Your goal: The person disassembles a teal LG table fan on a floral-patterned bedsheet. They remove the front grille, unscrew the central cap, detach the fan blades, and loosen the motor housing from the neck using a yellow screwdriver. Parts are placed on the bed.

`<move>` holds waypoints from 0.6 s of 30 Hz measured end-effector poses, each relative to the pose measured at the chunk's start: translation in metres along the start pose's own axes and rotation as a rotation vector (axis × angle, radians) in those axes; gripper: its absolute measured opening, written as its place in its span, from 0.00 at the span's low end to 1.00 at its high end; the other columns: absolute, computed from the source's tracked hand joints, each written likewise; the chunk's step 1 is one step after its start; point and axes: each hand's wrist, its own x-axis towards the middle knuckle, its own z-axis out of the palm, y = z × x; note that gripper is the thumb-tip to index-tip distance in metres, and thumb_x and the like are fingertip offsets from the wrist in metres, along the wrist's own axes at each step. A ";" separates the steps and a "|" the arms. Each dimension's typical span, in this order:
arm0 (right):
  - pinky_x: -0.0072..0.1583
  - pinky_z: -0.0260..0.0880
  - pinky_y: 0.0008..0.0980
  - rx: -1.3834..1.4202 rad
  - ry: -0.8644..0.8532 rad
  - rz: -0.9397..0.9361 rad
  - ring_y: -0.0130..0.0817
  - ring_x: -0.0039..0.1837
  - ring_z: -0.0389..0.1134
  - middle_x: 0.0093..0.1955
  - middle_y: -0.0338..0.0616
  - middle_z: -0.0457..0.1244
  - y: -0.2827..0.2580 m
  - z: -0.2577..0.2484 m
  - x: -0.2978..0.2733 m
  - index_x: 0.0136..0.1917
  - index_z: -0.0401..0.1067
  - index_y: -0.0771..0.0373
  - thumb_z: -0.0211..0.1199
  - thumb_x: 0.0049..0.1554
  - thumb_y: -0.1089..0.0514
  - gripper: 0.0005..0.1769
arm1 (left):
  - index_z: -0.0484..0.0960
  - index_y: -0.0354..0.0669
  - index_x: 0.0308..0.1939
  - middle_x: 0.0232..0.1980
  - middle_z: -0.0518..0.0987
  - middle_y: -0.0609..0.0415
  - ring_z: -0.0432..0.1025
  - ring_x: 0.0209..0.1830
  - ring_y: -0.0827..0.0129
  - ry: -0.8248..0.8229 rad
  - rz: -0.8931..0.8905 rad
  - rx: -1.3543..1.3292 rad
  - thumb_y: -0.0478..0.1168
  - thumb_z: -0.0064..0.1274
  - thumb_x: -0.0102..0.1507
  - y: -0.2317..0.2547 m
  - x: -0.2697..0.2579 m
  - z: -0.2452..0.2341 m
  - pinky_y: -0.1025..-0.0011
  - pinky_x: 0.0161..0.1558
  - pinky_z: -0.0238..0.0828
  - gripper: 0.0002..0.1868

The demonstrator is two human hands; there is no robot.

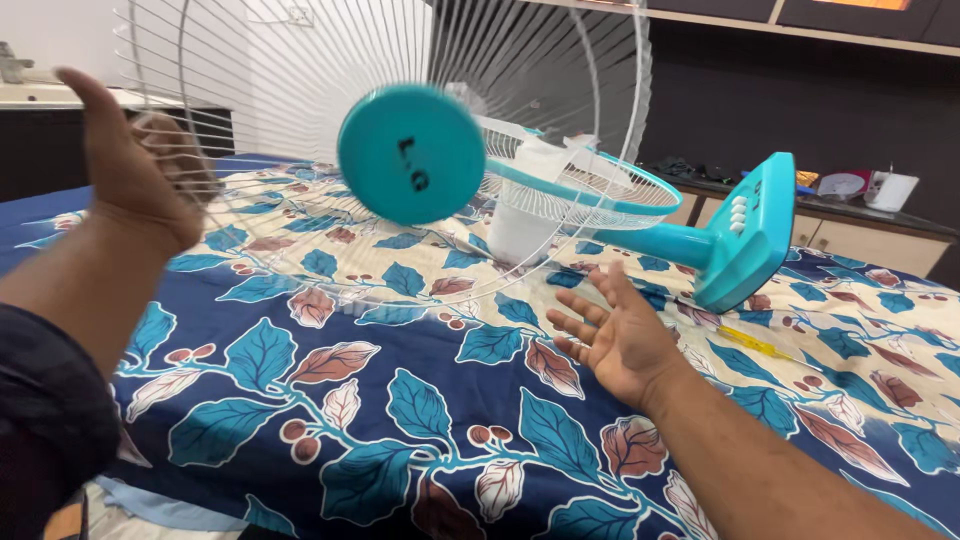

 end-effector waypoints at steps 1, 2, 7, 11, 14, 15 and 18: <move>0.62 0.67 0.45 0.030 -0.036 0.007 0.52 0.72 0.63 0.77 0.57 0.56 -0.002 0.001 -0.001 0.83 0.44 0.50 0.45 0.56 0.24 0.51 | 0.56 0.54 0.31 0.28 0.57 0.64 0.51 0.26 0.75 -0.005 0.026 0.027 0.86 0.44 0.55 0.006 0.010 -0.014 0.70 0.31 0.45 0.41; 0.63 0.67 0.47 0.059 -0.072 0.014 0.53 0.72 0.62 0.77 0.59 0.56 -0.004 0.001 -0.002 0.83 0.45 0.53 0.43 0.54 0.20 0.54 | 0.59 0.52 0.34 0.30 0.59 0.63 0.53 0.28 0.74 -0.012 0.053 0.052 0.85 0.43 0.56 0.011 0.019 -0.026 0.71 0.34 0.48 0.41; 0.65 0.67 0.52 0.227 -0.219 0.070 0.61 0.74 0.60 0.78 0.66 0.51 -0.021 0.007 -0.007 0.82 0.43 0.56 0.38 0.48 0.11 0.64 | 0.69 0.44 0.47 0.40 0.70 0.58 0.64 0.40 0.73 -0.022 0.068 0.195 0.82 0.35 0.65 0.027 0.045 -0.061 0.74 0.47 0.62 0.43; 0.65 0.64 0.53 0.323 -0.184 0.120 0.67 0.75 0.59 0.79 0.77 0.49 -0.038 0.013 -0.007 0.80 0.40 0.66 0.38 0.49 0.08 0.69 | 0.74 0.38 0.57 0.51 0.78 0.52 0.72 0.51 0.70 -0.176 0.125 0.642 0.80 0.32 0.70 0.010 0.027 -0.041 0.75 0.60 0.71 0.46; 0.67 0.64 0.57 0.291 -0.201 0.069 0.65 0.75 0.59 0.77 0.67 0.53 -0.034 0.009 -0.006 0.77 0.50 0.66 0.42 0.50 0.14 0.62 | 0.75 0.41 0.57 0.53 0.78 0.49 0.72 0.53 0.65 -0.063 -0.182 0.589 0.69 0.29 0.72 -0.017 -0.013 -0.009 0.64 0.55 0.69 0.36; 0.68 0.65 0.60 0.263 -0.233 0.034 0.63 0.75 0.59 0.76 0.61 0.56 -0.031 0.005 -0.005 0.76 0.56 0.63 0.44 0.49 0.17 0.58 | 0.77 0.42 0.57 0.56 0.80 0.51 0.71 0.55 0.68 -0.017 -0.324 0.667 0.68 0.26 0.72 -0.022 -0.028 0.000 0.64 0.55 0.64 0.37; 0.69 0.60 0.65 0.382 0.039 0.124 0.63 0.73 0.61 0.70 0.64 0.61 -0.021 -0.024 0.001 0.62 0.64 0.65 0.50 0.59 0.32 0.35 | 0.71 0.37 0.62 0.62 0.74 0.41 0.72 0.55 0.60 -0.081 -0.429 0.508 0.63 0.24 0.75 -0.039 -0.074 0.030 0.59 0.56 0.72 0.34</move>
